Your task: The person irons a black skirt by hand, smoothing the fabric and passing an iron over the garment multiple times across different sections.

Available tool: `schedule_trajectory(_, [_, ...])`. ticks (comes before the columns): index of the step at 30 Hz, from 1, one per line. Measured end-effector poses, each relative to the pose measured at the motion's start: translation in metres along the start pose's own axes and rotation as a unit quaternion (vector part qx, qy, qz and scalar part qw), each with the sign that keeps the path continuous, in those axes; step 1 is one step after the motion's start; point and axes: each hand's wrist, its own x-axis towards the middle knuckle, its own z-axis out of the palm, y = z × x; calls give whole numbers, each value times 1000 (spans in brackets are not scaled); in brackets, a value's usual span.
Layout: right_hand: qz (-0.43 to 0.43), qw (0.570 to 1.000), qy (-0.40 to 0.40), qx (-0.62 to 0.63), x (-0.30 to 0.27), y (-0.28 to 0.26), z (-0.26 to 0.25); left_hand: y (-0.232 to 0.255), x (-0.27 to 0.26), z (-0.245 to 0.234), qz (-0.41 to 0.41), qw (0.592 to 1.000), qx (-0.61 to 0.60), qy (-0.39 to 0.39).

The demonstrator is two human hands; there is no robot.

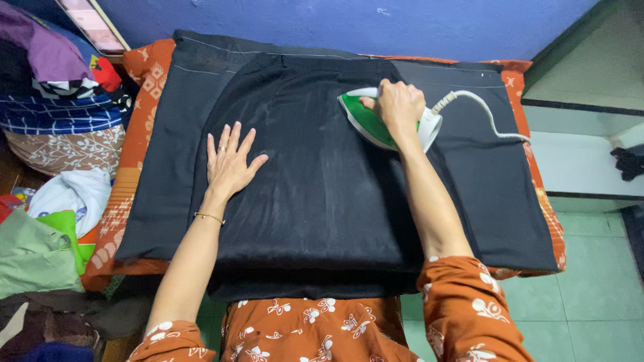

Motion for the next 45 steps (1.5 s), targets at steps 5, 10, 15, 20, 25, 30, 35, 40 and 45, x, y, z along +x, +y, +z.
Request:
schedule_trajectory(5, [-2, 999, 52, -3, 39, -15, 22, 1, 1, -3, -12, 1000, -6, -8])
schedule_trajectory(10, [12, 999, 43, -21, 50, -9, 36, -1, 0, -7, -3, 1000, -5, -7])
schedule_trajectory(15, [29, 997, 50, -52, 33, 17, 26, -2, -1, -6, 1, 1000, 1, 1])
schedule_trajectory(20, [38, 999, -15, -26, 2, 38, -6, -2, 1, -4, -4, 1000, 15, -3])
schedule_trajectory(25, [-5, 999, -38, 15, -37, 40, -33, -3, 0, -1, -1, 1000, -4, 1])
schedule_trajectory(30, [-72, 997, -15, 28, -79, 25, -54, -3, 1, 3, -7, 1000, 1, -1])
schedule_trajectory(35, [-111, 993, -10, 38, -104, -11, -74, -2, 1, 3, -12, 1000, 3, -10])
schedule_trajectory(40, [-112, 992, -10, 51, -95, -53, -70, -2, 2, 4, -9, 1000, 5, -11])
schedule_trajectory(45, [-99, 991, -44, 79, -66, -81, -57, -5, 1, 6, -9, 1000, 2, -10])
